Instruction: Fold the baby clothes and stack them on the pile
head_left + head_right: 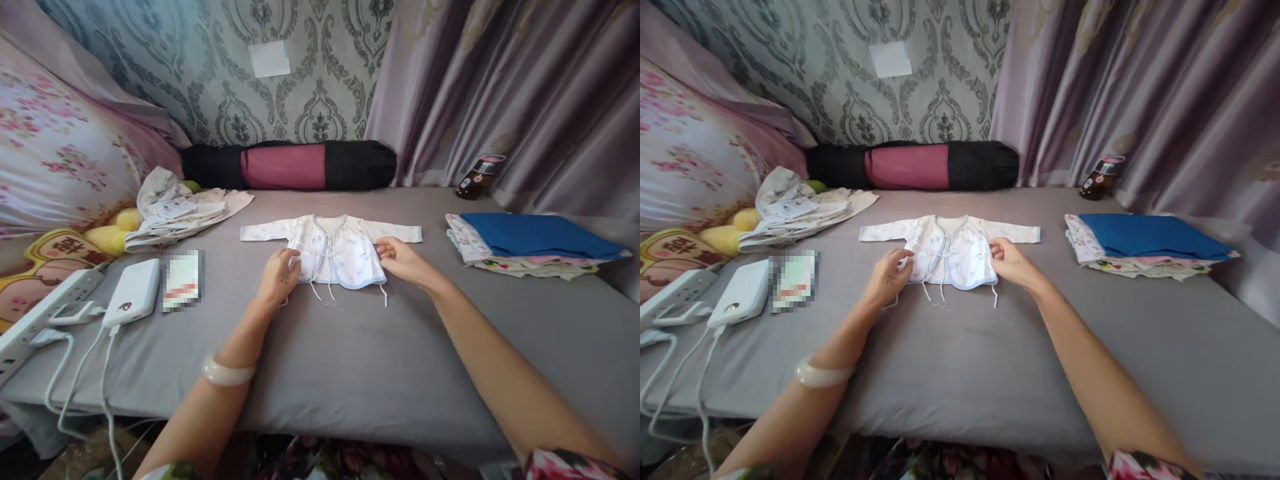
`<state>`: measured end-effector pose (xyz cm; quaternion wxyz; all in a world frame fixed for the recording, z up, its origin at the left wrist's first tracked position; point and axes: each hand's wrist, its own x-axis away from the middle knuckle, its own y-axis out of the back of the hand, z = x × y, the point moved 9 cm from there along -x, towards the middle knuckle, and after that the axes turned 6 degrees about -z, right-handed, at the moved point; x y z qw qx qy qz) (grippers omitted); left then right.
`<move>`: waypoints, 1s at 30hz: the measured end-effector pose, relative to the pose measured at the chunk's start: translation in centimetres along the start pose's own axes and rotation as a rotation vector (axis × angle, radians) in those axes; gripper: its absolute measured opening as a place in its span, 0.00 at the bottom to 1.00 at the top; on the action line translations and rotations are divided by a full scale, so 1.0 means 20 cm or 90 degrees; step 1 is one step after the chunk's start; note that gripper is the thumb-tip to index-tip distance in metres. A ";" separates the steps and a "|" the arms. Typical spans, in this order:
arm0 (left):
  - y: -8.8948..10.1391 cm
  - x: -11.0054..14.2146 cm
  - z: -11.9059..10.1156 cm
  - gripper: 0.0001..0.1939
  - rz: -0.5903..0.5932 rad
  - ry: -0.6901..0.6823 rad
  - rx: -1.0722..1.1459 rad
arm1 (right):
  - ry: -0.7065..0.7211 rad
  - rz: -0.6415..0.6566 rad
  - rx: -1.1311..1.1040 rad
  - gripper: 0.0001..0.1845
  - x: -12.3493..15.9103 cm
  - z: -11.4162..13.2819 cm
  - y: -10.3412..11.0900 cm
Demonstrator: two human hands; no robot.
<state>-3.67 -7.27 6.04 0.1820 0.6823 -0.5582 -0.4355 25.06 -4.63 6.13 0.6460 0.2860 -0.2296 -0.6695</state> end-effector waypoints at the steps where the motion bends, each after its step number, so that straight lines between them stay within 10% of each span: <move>1: 0.04 0.00 0.02 0.14 -0.006 0.018 -0.002 | -0.028 0.014 0.009 0.30 0.05 -0.03 0.01; 9: 0.07 0.12 0.19 0.31 0.270 0.210 0.161 | -0.047 0.056 0.141 0.24 0.26 -0.12 -0.06; 17: 0.04 0.09 0.20 0.21 0.176 0.191 0.020 | -0.084 -0.045 0.357 0.20 0.28 -0.01 -0.08; 30: 0.03 0.10 0.19 0.25 0.185 0.214 0.227 | -0.069 -0.064 0.349 0.19 0.27 -0.04 -0.04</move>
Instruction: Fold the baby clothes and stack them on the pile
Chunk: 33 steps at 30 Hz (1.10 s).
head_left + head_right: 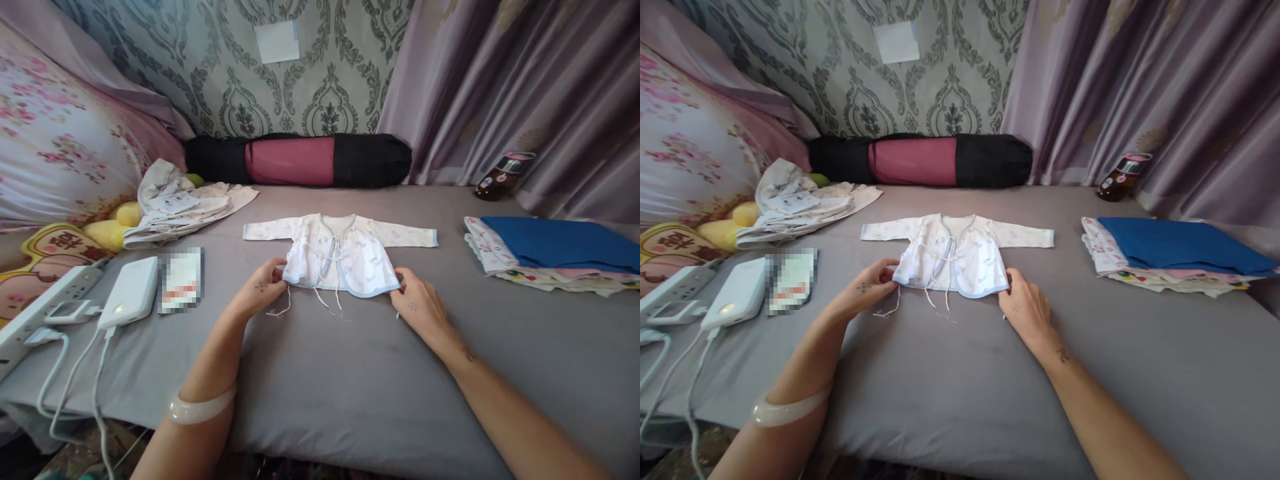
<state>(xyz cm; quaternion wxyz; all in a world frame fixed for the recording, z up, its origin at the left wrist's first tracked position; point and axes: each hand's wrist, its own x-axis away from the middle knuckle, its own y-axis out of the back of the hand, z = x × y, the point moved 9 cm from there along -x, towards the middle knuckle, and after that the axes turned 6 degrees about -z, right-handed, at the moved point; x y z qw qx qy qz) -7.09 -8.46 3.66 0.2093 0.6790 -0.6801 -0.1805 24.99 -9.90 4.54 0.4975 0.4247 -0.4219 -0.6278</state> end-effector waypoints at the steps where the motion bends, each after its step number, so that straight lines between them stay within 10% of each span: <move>1: 0.00 0.00 0.00 0.26 -0.005 0.001 0.003 | 0.001 0.001 0.008 0.19 0.00 0.00 0.00; 11: 0.07 -0.02 0.01 0.26 -0.133 -0.059 -0.272 | 0.015 0.020 0.018 0.18 0.00 0.00 -0.02; 20: 0.11 -0.01 0.08 0.24 -0.004 -0.026 -0.262 | 0.112 0.104 -0.091 0.20 0.00 -0.06 -0.02; 25: 0.23 0.03 -0.17 0.18 -0.107 -0.096 -0.329 | 0.104 -0.011 -0.090 0.18 -0.02 -0.01 0.19; 29: -0.05 0.02 -0.44 0.09 -0.020 -0.179 -0.284 | 0.237 0.021 -0.133 0.12 0.02 0.37 0.18; 33: -0.32 -0.02 -0.45 0.06 0.025 -0.174 -0.391 | 0.286 0.074 -0.073 0.11 0.05 0.59 0.03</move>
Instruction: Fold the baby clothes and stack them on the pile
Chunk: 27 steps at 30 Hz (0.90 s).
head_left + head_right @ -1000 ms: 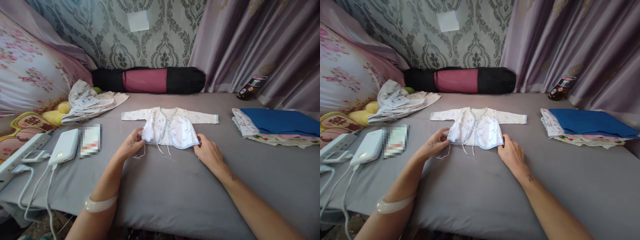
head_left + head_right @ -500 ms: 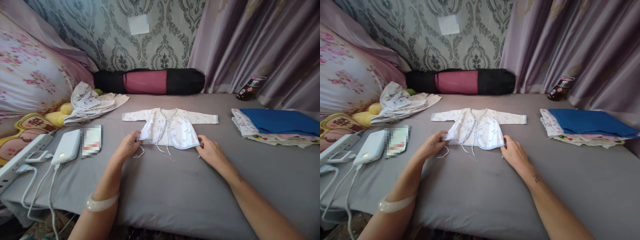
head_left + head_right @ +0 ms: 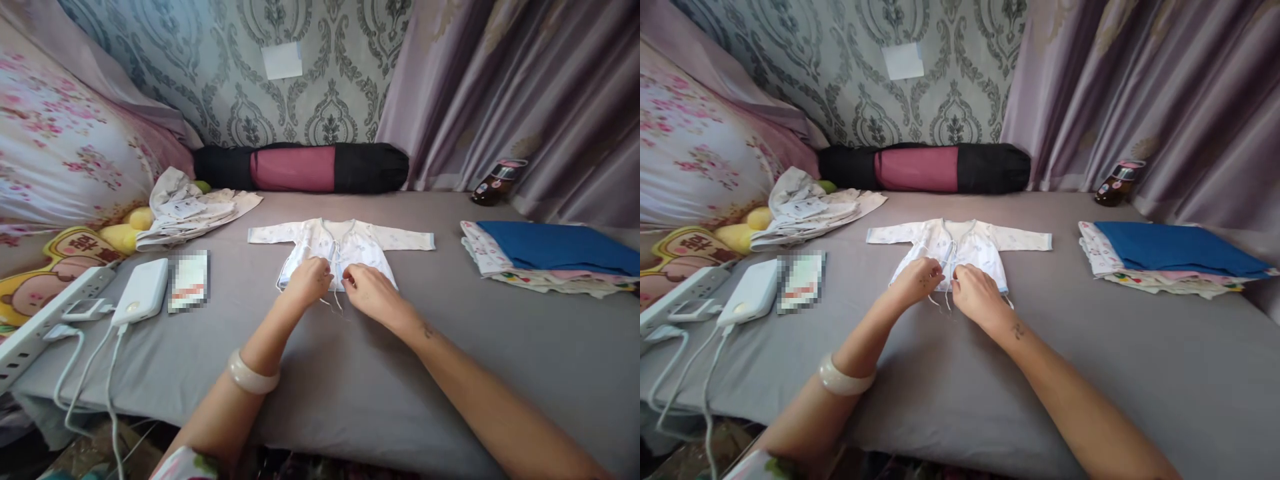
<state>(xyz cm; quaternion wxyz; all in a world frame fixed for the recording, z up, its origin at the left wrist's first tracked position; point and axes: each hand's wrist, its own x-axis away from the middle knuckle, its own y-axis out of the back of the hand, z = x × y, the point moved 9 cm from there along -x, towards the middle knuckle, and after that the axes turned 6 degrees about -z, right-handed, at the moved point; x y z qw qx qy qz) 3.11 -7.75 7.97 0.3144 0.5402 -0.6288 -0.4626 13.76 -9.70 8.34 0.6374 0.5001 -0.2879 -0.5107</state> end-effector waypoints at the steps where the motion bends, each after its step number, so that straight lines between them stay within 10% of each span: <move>1: -0.03 -0.01 0.01 0.07 -0.008 0.009 -0.032 | -0.006 0.009 0.018 0.10 -0.01 0.01 -0.03; 14: -0.10 0.03 0.13 0.13 -0.038 0.047 -0.168 | -0.057 0.069 0.074 0.11 -0.09 -0.09 -0.12; 20: -0.07 0.05 0.13 0.13 -0.034 0.062 -0.187 | -0.244 0.201 -0.287 0.06 -0.17 -0.26 -0.19; 27: -0.05 0.04 0.08 0.13 -0.085 0.033 -0.107 | -0.355 0.171 -0.682 0.06 -0.26 -0.25 -0.04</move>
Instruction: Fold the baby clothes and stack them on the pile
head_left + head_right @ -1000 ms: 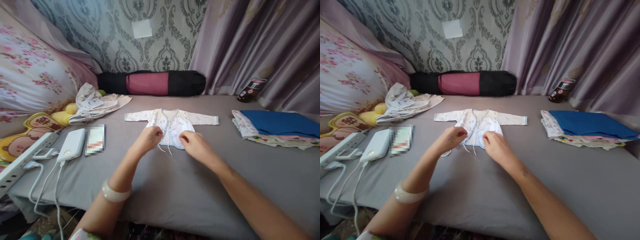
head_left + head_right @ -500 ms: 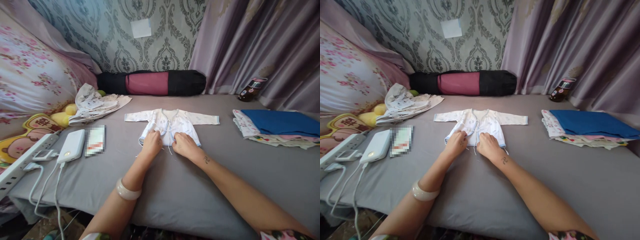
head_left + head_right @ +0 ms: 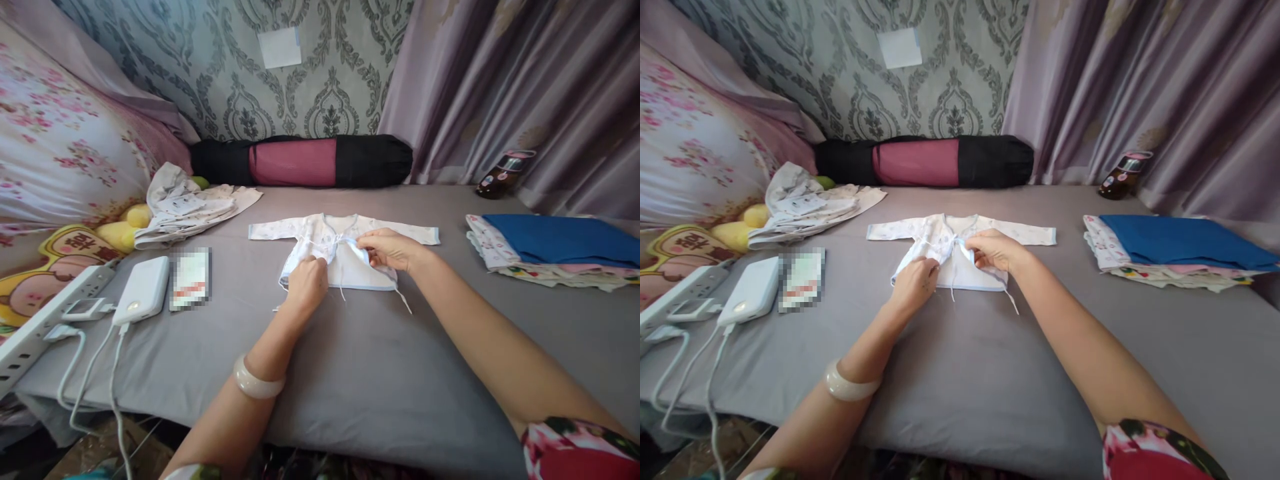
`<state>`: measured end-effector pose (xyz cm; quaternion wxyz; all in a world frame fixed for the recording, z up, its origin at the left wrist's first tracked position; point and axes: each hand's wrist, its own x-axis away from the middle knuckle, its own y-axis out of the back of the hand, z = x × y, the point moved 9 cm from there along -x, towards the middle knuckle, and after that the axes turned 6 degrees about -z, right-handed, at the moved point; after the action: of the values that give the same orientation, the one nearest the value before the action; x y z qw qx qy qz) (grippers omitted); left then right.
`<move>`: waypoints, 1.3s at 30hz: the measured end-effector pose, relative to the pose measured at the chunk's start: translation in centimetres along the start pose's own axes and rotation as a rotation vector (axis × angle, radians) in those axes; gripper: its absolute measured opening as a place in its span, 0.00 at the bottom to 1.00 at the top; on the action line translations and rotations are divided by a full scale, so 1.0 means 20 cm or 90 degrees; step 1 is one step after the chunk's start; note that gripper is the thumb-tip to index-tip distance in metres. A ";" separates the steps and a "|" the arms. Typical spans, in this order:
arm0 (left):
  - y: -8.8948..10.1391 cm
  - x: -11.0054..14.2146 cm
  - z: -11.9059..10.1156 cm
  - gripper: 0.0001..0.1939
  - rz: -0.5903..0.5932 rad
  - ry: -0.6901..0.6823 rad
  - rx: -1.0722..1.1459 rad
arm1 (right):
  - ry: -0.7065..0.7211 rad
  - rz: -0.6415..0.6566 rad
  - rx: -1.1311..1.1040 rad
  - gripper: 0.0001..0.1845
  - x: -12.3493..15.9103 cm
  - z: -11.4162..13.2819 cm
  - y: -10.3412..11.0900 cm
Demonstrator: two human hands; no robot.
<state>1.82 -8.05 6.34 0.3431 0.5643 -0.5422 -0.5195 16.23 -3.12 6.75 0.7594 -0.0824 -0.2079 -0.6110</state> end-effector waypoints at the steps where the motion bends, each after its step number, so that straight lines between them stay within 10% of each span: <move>1: 0.01 -0.01 -0.02 0.13 -0.015 -0.011 0.027 | 0.004 0.004 -0.017 0.06 0.00 0.02 0.00; 15: -0.11 -0.03 -0.16 0.12 0.002 -0.094 0.198 | 0.029 0.039 0.085 0.06 -0.03 -0.05 -0.17; 21: -0.08 -0.03 0.02 0.15 -0.006 0.123 0.330 | 0.043 0.015 0.161 0.05 -0.05 -0.14 -0.21; 29: -0.08 -0.03 0.06 0.18 -0.041 0.156 0.385 | 0.457 0.030 0.528 0.13 0.35 -0.09 -0.38; 32: -0.10 -0.04 0.03 0.22 -0.023 0.102 0.341 | 0.419 -0.019 0.549 0.15 0.39 -0.10 -0.23; 36: -0.12 -0.05 0.00 0.26 -0.021 0.055 0.300 | 0.221 -0.335 0.626 0.15 0.31 -0.12 0.20; 39: -0.12 -0.05 -0.02 0.23 -0.008 0.034 0.281 | 0.141 -0.346 0.648 0.21 0.23 -0.19 0.32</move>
<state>2.89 -6.77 4.32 0.2224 0.6424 -0.6301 -0.3753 23.94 -7.07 6.09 0.5369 0.4128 -0.4081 -0.6121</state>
